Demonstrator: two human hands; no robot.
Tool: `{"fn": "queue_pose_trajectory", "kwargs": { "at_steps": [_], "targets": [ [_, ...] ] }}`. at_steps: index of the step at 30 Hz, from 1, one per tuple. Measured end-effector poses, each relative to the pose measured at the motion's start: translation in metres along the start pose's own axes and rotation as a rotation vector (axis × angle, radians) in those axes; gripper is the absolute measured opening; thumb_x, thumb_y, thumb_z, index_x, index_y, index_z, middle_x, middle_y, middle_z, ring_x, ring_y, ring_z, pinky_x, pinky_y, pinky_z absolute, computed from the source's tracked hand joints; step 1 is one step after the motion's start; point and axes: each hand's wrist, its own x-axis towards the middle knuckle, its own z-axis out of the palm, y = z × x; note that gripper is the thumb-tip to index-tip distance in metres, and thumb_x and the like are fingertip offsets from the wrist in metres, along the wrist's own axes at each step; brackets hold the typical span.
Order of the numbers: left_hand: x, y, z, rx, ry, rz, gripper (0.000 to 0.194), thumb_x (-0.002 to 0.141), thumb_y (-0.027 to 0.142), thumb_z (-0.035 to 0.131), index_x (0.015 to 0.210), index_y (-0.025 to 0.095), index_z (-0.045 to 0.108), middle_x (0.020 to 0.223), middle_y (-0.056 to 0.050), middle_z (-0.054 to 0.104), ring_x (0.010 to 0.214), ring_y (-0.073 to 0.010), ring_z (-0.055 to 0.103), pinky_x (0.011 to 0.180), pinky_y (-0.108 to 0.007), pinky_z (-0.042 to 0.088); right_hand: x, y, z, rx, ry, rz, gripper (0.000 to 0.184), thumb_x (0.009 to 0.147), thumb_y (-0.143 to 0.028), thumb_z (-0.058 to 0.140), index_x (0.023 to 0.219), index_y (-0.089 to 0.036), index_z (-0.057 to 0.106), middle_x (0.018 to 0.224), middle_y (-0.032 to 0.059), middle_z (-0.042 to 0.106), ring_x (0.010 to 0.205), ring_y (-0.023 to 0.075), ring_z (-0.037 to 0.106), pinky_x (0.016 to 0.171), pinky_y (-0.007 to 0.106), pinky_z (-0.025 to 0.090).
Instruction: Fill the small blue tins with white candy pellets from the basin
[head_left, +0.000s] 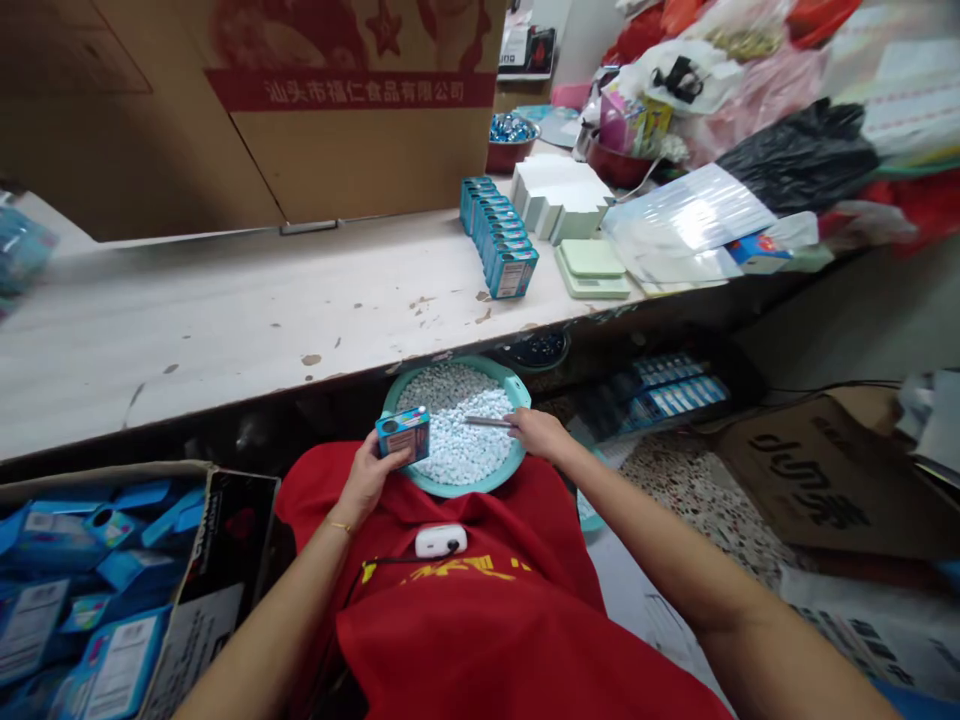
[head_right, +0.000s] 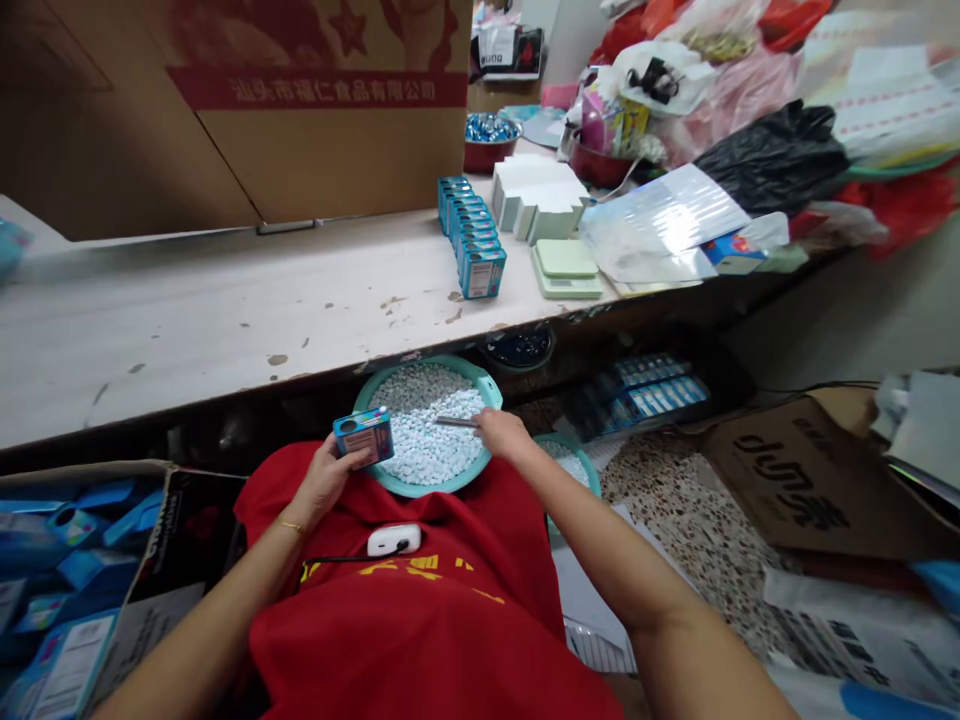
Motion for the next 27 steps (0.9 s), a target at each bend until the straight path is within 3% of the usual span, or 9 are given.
{"fn": "queue_pose_trajectory", "kwargs": {
  "at_steps": [3, 10, 14, 20, 24, 27],
  "targets": [
    [0.002, -0.006, -0.017, -0.079, 0.122, -0.008, 0.051, 0.065, 0.035, 0.071, 0.108, 0.016, 0.053, 0.105, -0.007, 0.064, 0.096, -0.0213, 0.061, 0.089, -0.04, 0.047, 0.012, 0.002, 0.026, -0.211, 0.063, 0.058, 0.029, 0.084, -0.018, 0.042, 0.105, -0.015, 0.063, 0.104, 0.0163, 0.06, 0.096, 0.0257, 0.054, 0.082, 0.036, 0.036],
    [-0.005, -0.009, -0.033, -0.16, 0.207, -0.033, 0.048, 0.061, 0.032, 0.075, 0.103, 0.016, 0.056, 0.1, -0.006, 0.065, 0.09, -0.0202, 0.062, 0.085, -0.038, 0.048, 0.065, -0.047, 0.1, -0.019, 0.092, 0.159, 0.028, 0.086, -0.023, 0.043, 0.107, -0.016, 0.061, 0.106, 0.0119, 0.06, 0.101, 0.0239, 0.052, 0.086, 0.035, 0.034],
    [-0.005, -0.011, -0.032, -0.056, 0.183, 0.01, 0.047, 0.061, 0.031, 0.075, 0.102, 0.017, 0.057, 0.098, -0.005, 0.065, 0.089, -0.0193, 0.061, 0.083, -0.034, 0.048, 0.076, -0.05, 0.114, 0.125, 0.149, 0.165, 0.027, 0.085, -0.023, 0.047, 0.108, -0.017, 0.06, 0.11, 0.0079, 0.06, 0.105, 0.0211, 0.051, 0.089, 0.032, 0.034],
    [0.009, -0.013, -0.027, 0.07, 0.102, 0.108, 0.042, 0.06, 0.03, 0.074, 0.097, 0.018, 0.056, 0.094, -0.002, 0.063, 0.086, -0.0172, 0.058, 0.084, -0.032, 0.045, 0.07, -0.031, 0.087, 0.348, 0.205, 0.036, 0.026, 0.079, -0.019, 0.056, 0.104, -0.02, 0.061, 0.101, 0.003, 0.063, 0.094, 0.0142, 0.056, 0.083, 0.026, 0.041],
    [0.021, -0.011, -0.018, 0.156, 0.053, 0.165, 0.04, 0.062, 0.03, 0.072, 0.096, 0.017, 0.055, 0.094, -0.001, 0.061, 0.087, -0.0166, 0.056, 0.084, -0.03, 0.043, 0.051, -0.019, 0.046, 0.512, 0.298, -0.1, 0.026, 0.075, -0.018, 0.06, 0.101, -0.018, 0.064, 0.092, 0.0041, 0.062, 0.087, 0.016, 0.056, 0.08, 0.029, 0.044],
    [0.032, -0.009, -0.004, 0.256, 0.024, 0.199, 0.035, 0.063, 0.031, 0.068, 0.092, 0.017, 0.054, 0.088, 0.0, 0.059, 0.082, -0.0162, 0.054, 0.08, -0.029, 0.042, 0.035, -0.019, 0.007, 0.438, 0.306, -0.19, 0.026, 0.077, -0.021, 0.06, 0.102, -0.018, 0.065, 0.088, 0.0042, 0.061, 0.083, 0.0159, 0.056, 0.077, 0.029, 0.044]
  ]
}}
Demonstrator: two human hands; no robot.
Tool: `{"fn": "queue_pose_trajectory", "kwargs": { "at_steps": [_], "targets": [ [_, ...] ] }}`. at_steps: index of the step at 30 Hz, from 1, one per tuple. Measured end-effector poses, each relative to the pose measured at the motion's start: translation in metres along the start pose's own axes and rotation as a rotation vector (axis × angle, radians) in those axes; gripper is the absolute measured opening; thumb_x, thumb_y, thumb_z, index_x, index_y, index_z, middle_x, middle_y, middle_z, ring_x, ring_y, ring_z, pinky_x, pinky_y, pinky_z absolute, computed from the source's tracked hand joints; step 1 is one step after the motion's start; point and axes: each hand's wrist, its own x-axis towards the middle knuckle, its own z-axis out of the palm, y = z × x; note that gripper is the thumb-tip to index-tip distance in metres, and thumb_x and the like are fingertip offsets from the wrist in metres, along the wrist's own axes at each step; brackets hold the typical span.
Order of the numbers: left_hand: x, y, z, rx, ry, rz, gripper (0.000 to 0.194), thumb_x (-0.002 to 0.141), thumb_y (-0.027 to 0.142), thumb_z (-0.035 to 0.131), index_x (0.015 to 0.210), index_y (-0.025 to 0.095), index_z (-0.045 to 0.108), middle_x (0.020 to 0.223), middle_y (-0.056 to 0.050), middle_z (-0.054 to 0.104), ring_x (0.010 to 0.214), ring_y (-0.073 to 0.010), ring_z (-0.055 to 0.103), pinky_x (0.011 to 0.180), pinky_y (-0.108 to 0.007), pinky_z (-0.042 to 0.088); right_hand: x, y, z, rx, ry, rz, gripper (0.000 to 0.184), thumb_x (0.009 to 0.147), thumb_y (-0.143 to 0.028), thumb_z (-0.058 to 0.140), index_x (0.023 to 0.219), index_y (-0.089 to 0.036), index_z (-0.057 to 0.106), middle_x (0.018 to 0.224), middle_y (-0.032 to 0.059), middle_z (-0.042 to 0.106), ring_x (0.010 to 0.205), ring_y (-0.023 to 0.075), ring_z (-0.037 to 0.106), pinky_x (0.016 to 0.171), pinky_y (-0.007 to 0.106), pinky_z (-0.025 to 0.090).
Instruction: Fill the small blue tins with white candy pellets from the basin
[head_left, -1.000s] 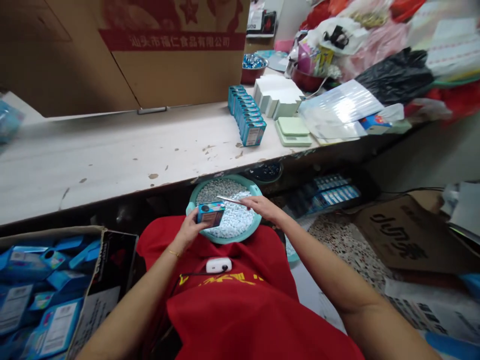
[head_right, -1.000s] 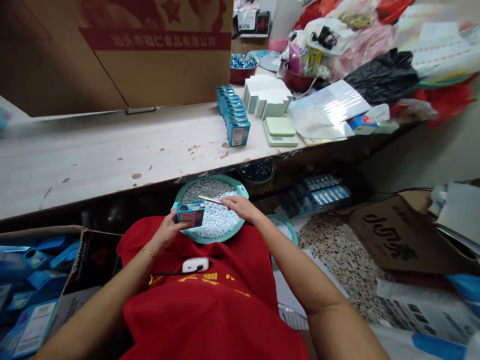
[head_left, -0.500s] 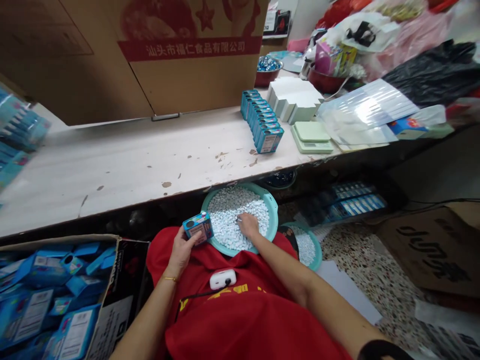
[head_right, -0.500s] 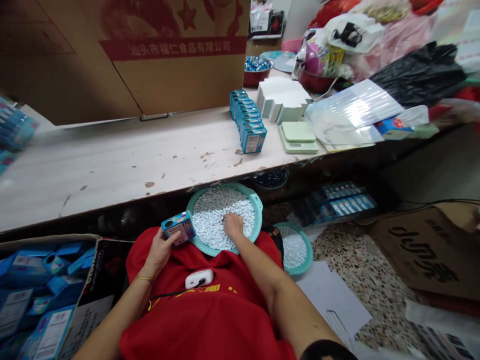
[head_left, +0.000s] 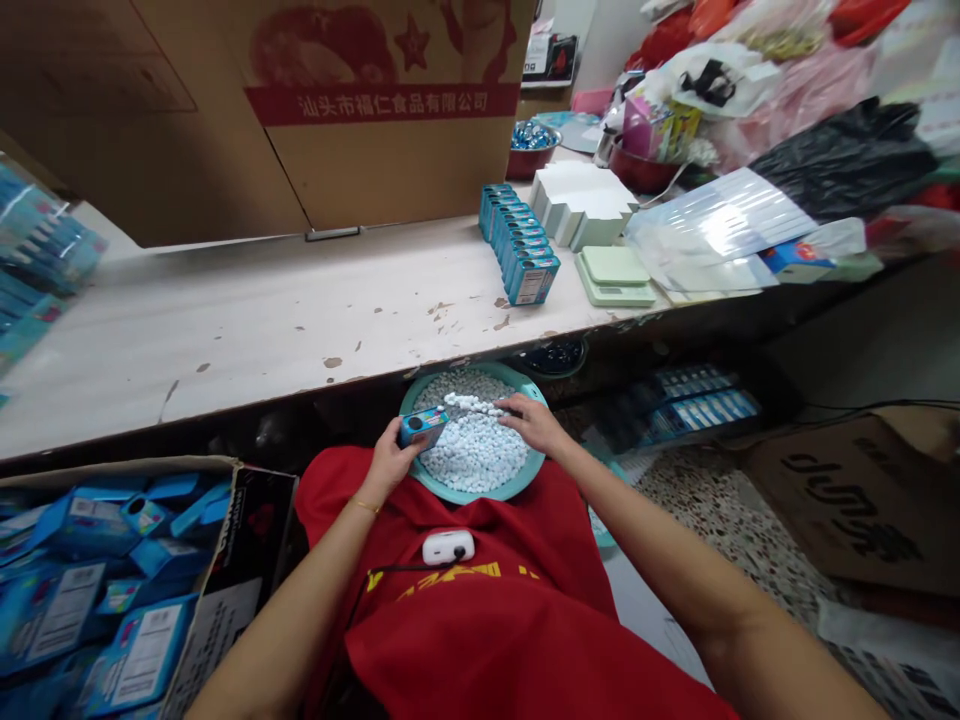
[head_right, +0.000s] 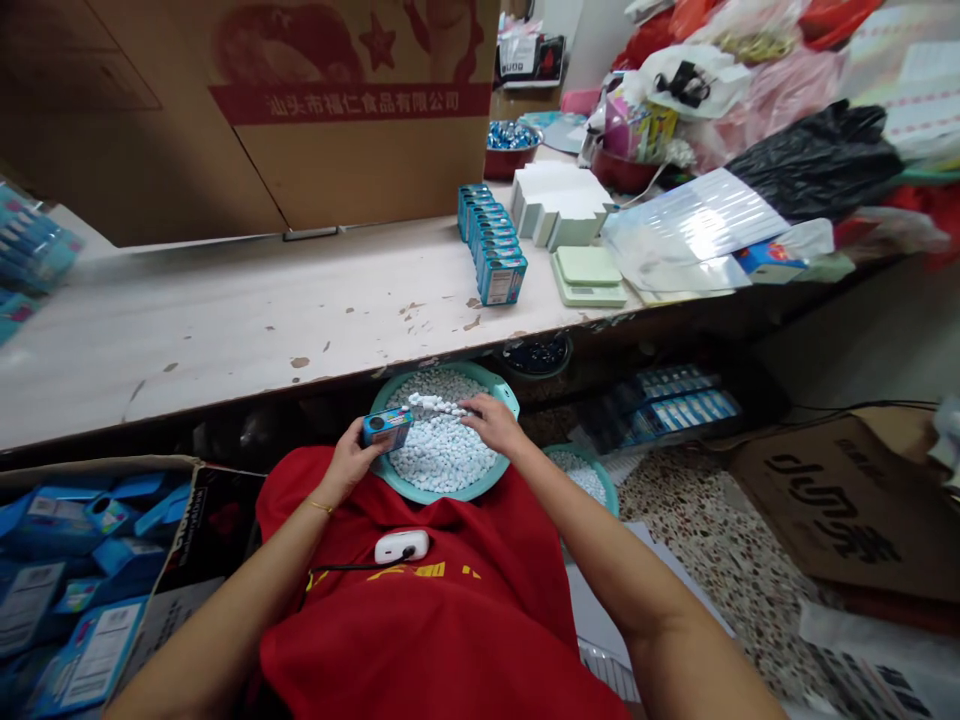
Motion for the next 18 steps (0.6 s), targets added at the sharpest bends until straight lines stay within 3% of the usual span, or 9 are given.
{"fn": "queue_pose_trajectory", "kwargs": {
  "at_steps": [3, 6, 12, 16, 18],
  "targets": [
    [0.008, 0.003, 0.015, 0.116, -0.036, 0.036, 0.033, 0.064, 0.03, 0.065, 0.093, 0.018, 0.054, 0.083, 0.0, 0.057, 0.078, -0.0158, 0.051, 0.077, -0.028, 0.041, 0.002, -0.028, -0.029, -0.16, -0.105, -0.072, 0.027, 0.078, -0.023, 0.059, 0.104, -0.019, 0.065, 0.09, 0.0049, 0.062, 0.086, 0.0158, 0.057, 0.079, 0.027, 0.043],
    [0.011, 0.005, 0.026, 0.202, -0.043, 0.062, 0.034, 0.066, 0.03, 0.063, 0.097, 0.019, 0.054, 0.086, 0.0, 0.057, 0.082, -0.017, 0.051, 0.081, -0.03, 0.04, 0.005, -0.058, -0.044, -0.413, -0.246, -0.1, 0.027, 0.081, -0.027, 0.057, 0.106, -0.021, 0.065, 0.094, 0.0051, 0.062, 0.092, 0.0173, 0.057, 0.078, 0.026, 0.042],
    [0.007, -0.004, 0.036, 0.296, -0.062, 0.123, 0.034, 0.068, 0.028, 0.06, 0.1, 0.018, 0.054, 0.095, -0.004, 0.058, 0.089, -0.0191, 0.053, 0.084, -0.032, 0.041, 0.011, -0.109, -0.047, -0.813, -0.362, -0.162, 0.021, 0.082, -0.025, 0.05, 0.09, -0.018, 0.067, 0.093, 0.0092, 0.063, 0.087, 0.0202, 0.059, 0.068, 0.025, 0.043],
    [0.006, -0.009, 0.038, 0.309, -0.068, 0.138, 0.035, 0.068, 0.026, 0.061, 0.101, 0.018, 0.054, 0.099, -0.005, 0.057, 0.093, -0.0201, 0.053, 0.086, -0.034, 0.041, 0.015, -0.134, -0.045, -0.889, -0.37, -0.207, 0.025, 0.08, -0.013, 0.043, 0.091, -0.012, 0.066, 0.092, 0.0142, 0.063, 0.087, 0.0205, 0.058, 0.072, 0.026, 0.042],
    [0.005, -0.01, 0.036, 0.297, -0.041, 0.121, 0.035, 0.067, 0.027, 0.061, 0.101, 0.019, 0.055, 0.098, -0.005, 0.058, 0.094, -0.0206, 0.053, 0.088, -0.034, 0.04, 0.014, -0.133, -0.051, -0.895, -0.363, -0.22, 0.025, 0.08, -0.013, 0.043, 0.091, -0.012, 0.065, 0.093, 0.0139, 0.063, 0.089, 0.0203, 0.057, 0.074, 0.026, 0.042]
  ]
}}
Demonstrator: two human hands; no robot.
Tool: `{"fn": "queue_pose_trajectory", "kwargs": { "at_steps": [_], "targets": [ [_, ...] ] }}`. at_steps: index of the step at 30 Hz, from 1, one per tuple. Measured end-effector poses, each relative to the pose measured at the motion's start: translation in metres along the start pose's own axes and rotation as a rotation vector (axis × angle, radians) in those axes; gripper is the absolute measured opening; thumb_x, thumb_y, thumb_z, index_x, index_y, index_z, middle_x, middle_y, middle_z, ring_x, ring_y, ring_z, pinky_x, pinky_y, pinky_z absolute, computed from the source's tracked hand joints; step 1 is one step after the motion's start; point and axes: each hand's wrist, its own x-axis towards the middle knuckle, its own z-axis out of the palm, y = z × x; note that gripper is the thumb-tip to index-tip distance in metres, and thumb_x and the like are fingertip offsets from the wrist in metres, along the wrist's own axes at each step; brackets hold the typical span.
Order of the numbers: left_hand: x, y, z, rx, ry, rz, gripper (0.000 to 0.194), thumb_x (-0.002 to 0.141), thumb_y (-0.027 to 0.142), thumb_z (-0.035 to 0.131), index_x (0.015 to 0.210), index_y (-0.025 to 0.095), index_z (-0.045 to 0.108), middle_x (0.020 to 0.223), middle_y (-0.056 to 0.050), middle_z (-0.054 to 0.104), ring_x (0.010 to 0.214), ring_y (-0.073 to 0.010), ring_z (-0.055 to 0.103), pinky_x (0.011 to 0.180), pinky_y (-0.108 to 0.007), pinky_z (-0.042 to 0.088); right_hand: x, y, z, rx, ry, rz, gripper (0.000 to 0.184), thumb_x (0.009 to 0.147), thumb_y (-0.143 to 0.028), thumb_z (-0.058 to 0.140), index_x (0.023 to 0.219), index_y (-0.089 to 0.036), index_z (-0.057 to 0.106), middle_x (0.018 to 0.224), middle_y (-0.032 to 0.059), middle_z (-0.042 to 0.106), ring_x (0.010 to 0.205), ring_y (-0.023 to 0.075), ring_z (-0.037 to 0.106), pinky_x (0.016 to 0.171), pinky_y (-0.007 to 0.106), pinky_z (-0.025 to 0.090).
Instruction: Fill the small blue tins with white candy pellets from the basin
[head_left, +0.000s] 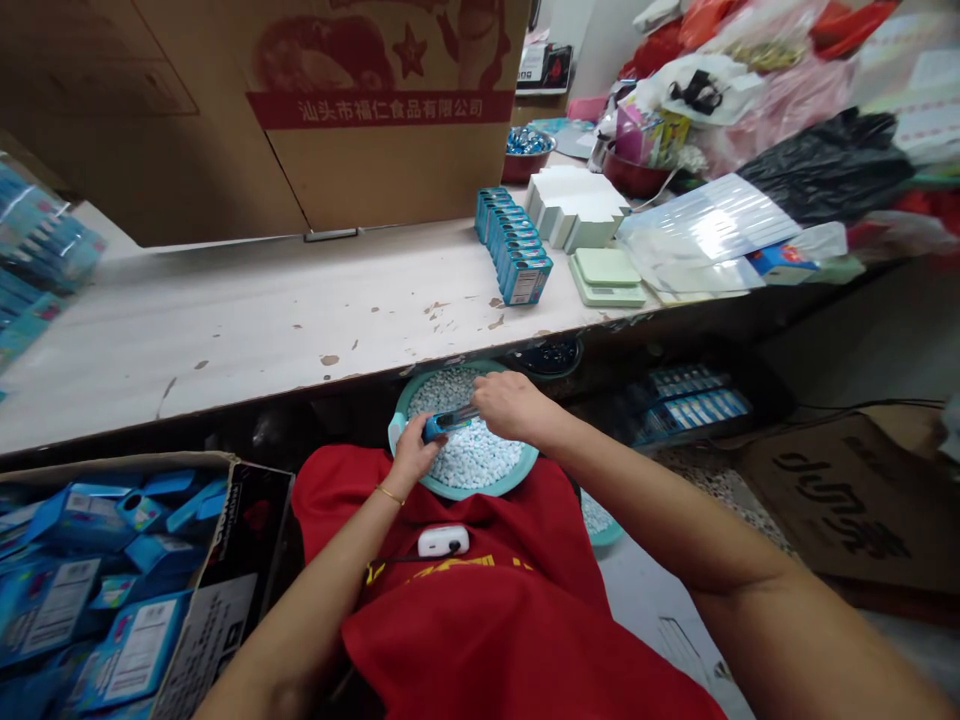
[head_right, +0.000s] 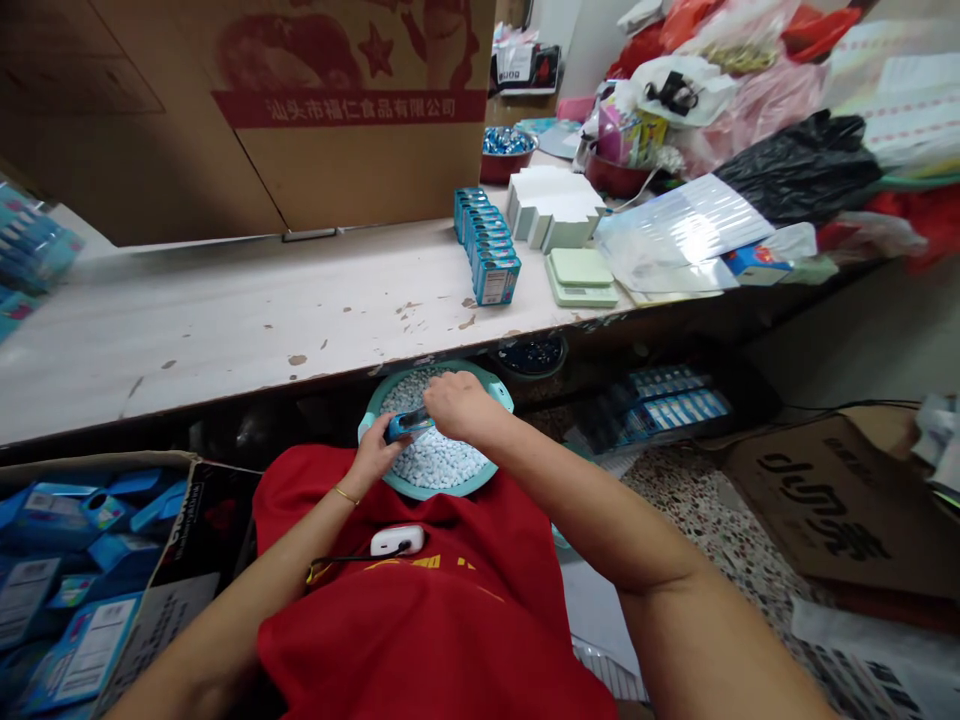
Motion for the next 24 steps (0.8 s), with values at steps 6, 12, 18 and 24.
{"fn": "queue_pose_trajectory", "kwargs": {
  "at_steps": [6, 12, 18, 24],
  "targets": [
    [-0.013, -0.01, -0.025, -0.152, 0.143, -0.084, 0.04, 0.067, 0.033, 0.064, 0.103, 0.018, 0.052, 0.095, -0.004, 0.059, 0.09, -0.0187, 0.055, 0.085, -0.031, 0.042, -0.014, 0.042, 0.078, 0.155, -0.087, 0.244, 0.024, 0.082, -0.025, 0.049, 0.102, -0.022, 0.062, 0.1, 0.0084, 0.061, 0.092, 0.0206, 0.058, 0.077, 0.029, 0.042],
    [-0.02, -0.015, -0.036, -0.258, 0.136, -0.124, 0.039, 0.068, 0.035, 0.066, 0.101, 0.018, 0.053, 0.097, -0.003, 0.06, 0.09, -0.0179, 0.056, 0.087, -0.031, 0.042, 0.023, -0.004, 0.194, 0.481, -0.132, 0.373, 0.027, 0.082, -0.019, 0.048, 0.105, -0.022, 0.062, 0.108, 0.0081, 0.063, 0.103, 0.0224, 0.056, 0.086, 0.033, 0.041],
    [-0.02, -0.014, -0.041, -0.355, 0.195, -0.161, 0.041, 0.066, 0.036, 0.069, 0.098, 0.018, 0.052, 0.097, -0.004, 0.061, 0.089, -0.0181, 0.058, 0.088, -0.033, 0.044, 0.042, -0.016, 0.221, 0.728, -0.044, 0.362, 0.032, 0.08, -0.021, 0.055, 0.111, -0.023, 0.06, 0.111, 0.0018, 0.064, 0.102, 0.0174, 0.058, 0.085, 0.029, 0.044],
    [-0.021, -0.021, -0.05, -0.301, 0.255, -0.136, 0.042, 0.066, 0.035, 0.068, 0.101, 0.018, 0.053, 0.098, -0.004, 0.061, 0.09, -0.0188, 0.056, 0.087, -0.034, 0.044, 0.017, 0.02, 0.19, 0.93, 0.117, 0.249, 0.032, 0.075, -0.018, 0.059, 0.108, -0.016, 0.062, 0.102, 0.0061, 0.065, 0.094, 0.0172, 0.059, 0.085, 0.029, 0.044]
  ]
}}
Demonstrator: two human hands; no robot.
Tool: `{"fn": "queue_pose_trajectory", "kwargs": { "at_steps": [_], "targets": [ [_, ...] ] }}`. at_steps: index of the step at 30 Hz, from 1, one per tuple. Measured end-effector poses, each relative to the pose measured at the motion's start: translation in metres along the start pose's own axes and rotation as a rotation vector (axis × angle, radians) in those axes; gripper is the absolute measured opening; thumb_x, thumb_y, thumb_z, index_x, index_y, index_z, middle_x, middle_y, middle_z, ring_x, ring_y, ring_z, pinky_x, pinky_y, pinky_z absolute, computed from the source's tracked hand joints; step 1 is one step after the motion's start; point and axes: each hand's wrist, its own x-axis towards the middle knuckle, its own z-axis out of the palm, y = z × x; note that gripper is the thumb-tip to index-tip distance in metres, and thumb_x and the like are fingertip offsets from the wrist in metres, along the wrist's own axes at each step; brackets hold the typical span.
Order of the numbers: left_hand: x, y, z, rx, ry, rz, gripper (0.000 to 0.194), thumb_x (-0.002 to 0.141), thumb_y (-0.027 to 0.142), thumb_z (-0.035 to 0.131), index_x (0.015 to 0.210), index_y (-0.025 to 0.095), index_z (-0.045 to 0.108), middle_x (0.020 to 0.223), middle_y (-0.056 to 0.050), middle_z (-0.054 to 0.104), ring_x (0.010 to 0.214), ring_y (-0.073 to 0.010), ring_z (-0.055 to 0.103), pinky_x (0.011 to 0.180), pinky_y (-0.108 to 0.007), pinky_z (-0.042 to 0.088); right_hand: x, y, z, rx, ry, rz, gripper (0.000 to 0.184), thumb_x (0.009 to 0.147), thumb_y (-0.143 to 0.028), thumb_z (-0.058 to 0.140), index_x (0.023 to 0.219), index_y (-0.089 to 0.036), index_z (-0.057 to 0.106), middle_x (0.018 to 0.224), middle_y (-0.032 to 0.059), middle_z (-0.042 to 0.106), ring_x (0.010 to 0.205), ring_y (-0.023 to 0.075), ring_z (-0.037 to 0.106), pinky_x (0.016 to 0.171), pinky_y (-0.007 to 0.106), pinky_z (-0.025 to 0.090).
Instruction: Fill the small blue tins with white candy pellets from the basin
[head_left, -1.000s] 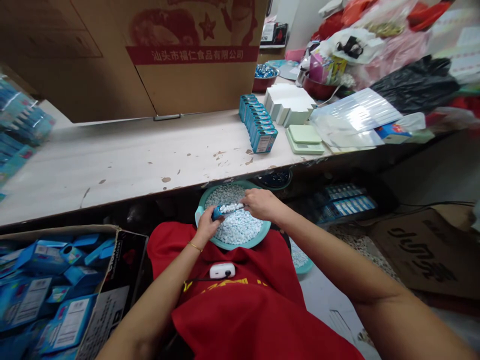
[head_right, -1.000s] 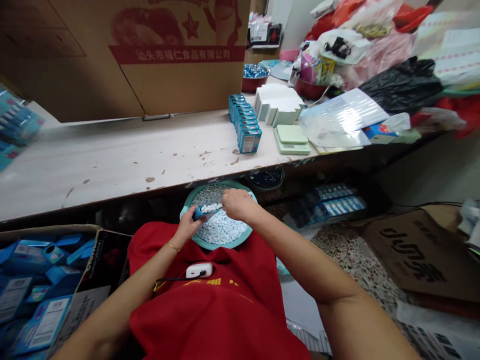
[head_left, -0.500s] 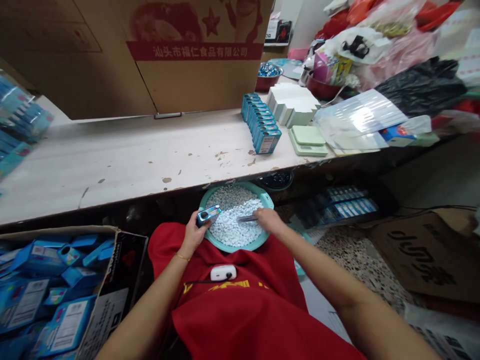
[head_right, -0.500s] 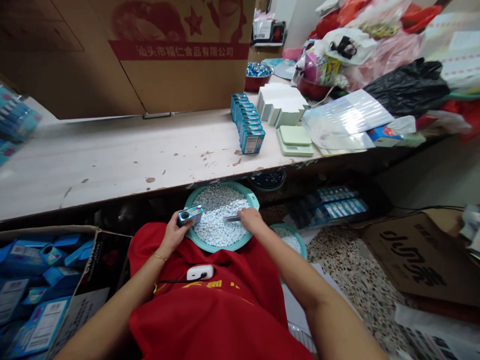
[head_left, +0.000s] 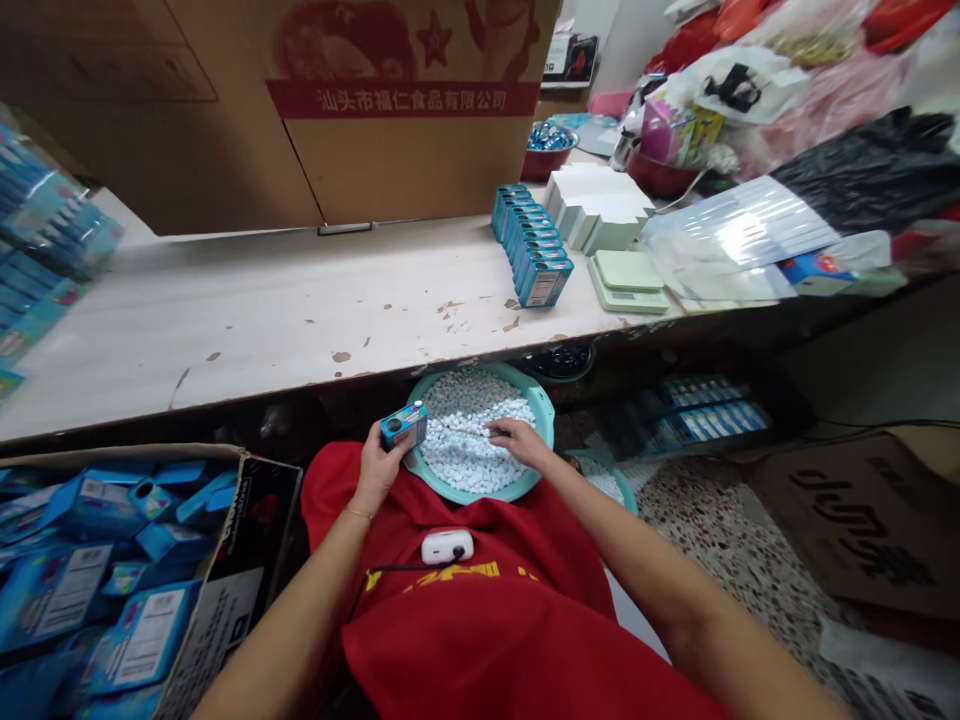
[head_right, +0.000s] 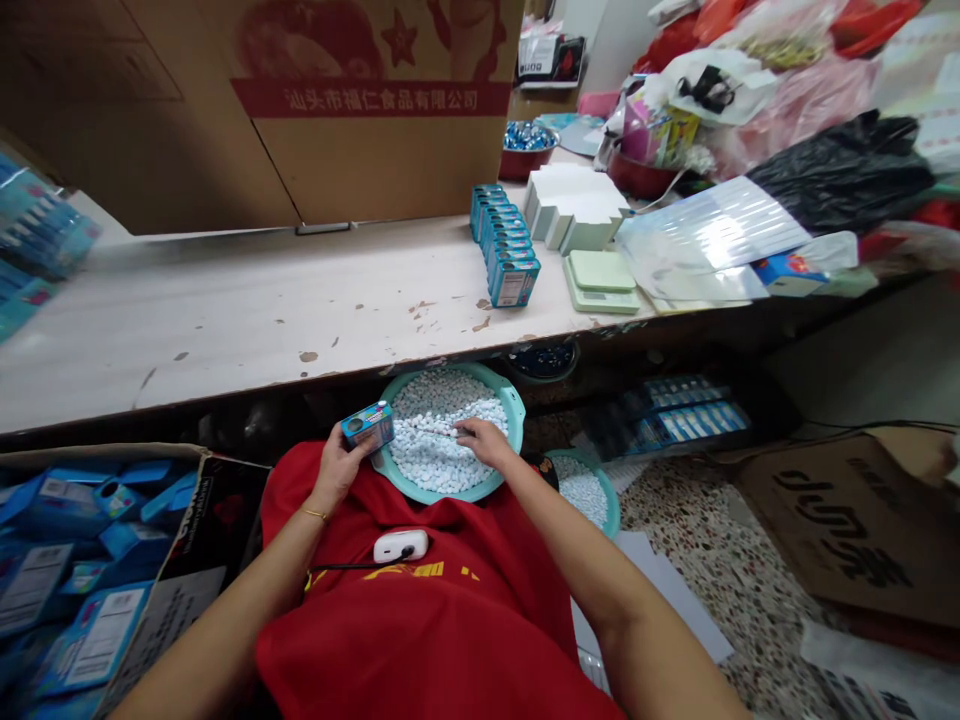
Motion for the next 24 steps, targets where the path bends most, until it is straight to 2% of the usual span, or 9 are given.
{"fn": "queue_pose_trajectory", "kwargs": {
  "at_steps": [4, 6, 8, 12, 15, 19, 24],
  "targets": [
    [0.003, 0.002, 0.011, 0.12, -0.048, 0.051, 0.039, 0.07, 0.034, 0.065, 0.103, 0.018, 0.053, 0.095, -0.003, 0.06, 0.088, -0.0185, 0.055, 0.085, -0.033, 0.043, -0.015, -0.031, -0.045, 0.041, 0.037, -0.143, 0.031, 0.076, -0.019, 0.058, 0.106, -0.015, 0.063, 0.093, 0.0066, 0.064, 0.087, 0.0175, 0.059, 0.081, 0.03, 0.045],
    [0.004, 0.003, 0.022, 0.183, -0.092, 0.073, 0.038, 0.07, 0.032, 0.064, 0.104, 0.018, 0.053, 0.094, -0.003, 0.06, 0.087, -0.019, 0.055, 0.084, -0.033, 0.043, -0.02, -0.054, -0.065, -0.061, 0.017, -0.189, 0.03, 0.078, -0.021, 0.056, 0.107, -0.017, 0.064, 0.093, 0.006, 0.064, 0.088, 0.0174, 0.058, 0.08, 0.03, 0.044],
    [0.004, 0.005, 0.033, 0.248, -0.132, 0.097, 0.037, 0.07, 0.029, 0.063, 0.104, 0.019, 0.053, 0.096, -0.004, 0.06, 0.09, -0.0202, 0.055, 0.085, -0.034, 0.042, -0.024, -0.079, -0.078, -0.255, -0.021, -0.184, 0.03, 0.08, -0.024, 0.055, 0.108, -0.02, 0.064, 0.095, 0.006, 0.064, 0.09, 0.0183, 0.058, 0.079, 0.029, 0.043],
    [0.0, 0.007, 0.047, 0.318, -0.142, 0.126, 0.037, 0.068, 0.024, 0.062, 0.104, 0.019, 0.054, 0.101, -0.006, 0.058, 0.096, -0.022, 0.053, 0.089, -0.038, 0.04, -0.025, -0.125, -0.087, -0.664, -0.114, -0.154, 0.025, 0.084, -0.028, 0.05, 0.102, -0.024, 0.066, 0.096, 0.0077, 0.064, 0.089, 0.0215, 0.059, 0.072, 0.029, 0.043],
    [-0.002, 0.006, 0.05, 0.32, -0.154, 0.159, 0.037, 0.067, 0.022, 0.062, 0.103, 0.019, 0.054, 0.103, -0.006, 0.058, 0.098, -0.0219, 0.052, 0.09, -0.038, 0.039, -0.023, -0.149, -0.084, -0.815, -0.16, -0.161, 0.023, 0.084, -0.025, 0.047, 0.093, -0.019, 0.067, 0.091, 0.0114, 0.064, 0.084, 0.023, 0.06, 0.067, 0.03, 0.042],
    [-0.003, 0.003, 0.047, 0.304, -0.15, 0.151, 0.035, 0.067, 0.022, 0.061, 0.101, 0.02, 0.054, 0.102, -0.006, 0.057, 0.098, -0.0218, 0.052, 0.09, -0.037, 0.04, -0.022, -0.16, -0.08, -0.875, -0.156, -0.222, 0.023, 0.082, -0.018, 0.044, 0.09, -0.014, 0.066, 0.089, 0.0137, 0.063, 0.083, 0.0237, 0.06, 0.068, 0.031, 0.042],
    [-0.003, -0.002, 0.043, 0.254, -0.152, 0.131, 0.037, 0.067, 0.022, 0.061, 0.103, 0.019, 0.053, 0.103, -0.007, 0.057, 0.098, -0.0225, 0.052, 0.091, -0.037, 0.039, -0.028, -0.144, -0.083, -0.839, -0.116, -0.234, 0.023, 0.086, -0.024, 0.044, 0.097, -0.018, 0.063, 0.09, 0.0099, 0.062, 0.081, 0.0208, 0.059, 0.067, 0.029, 0.039]
  ]
}}
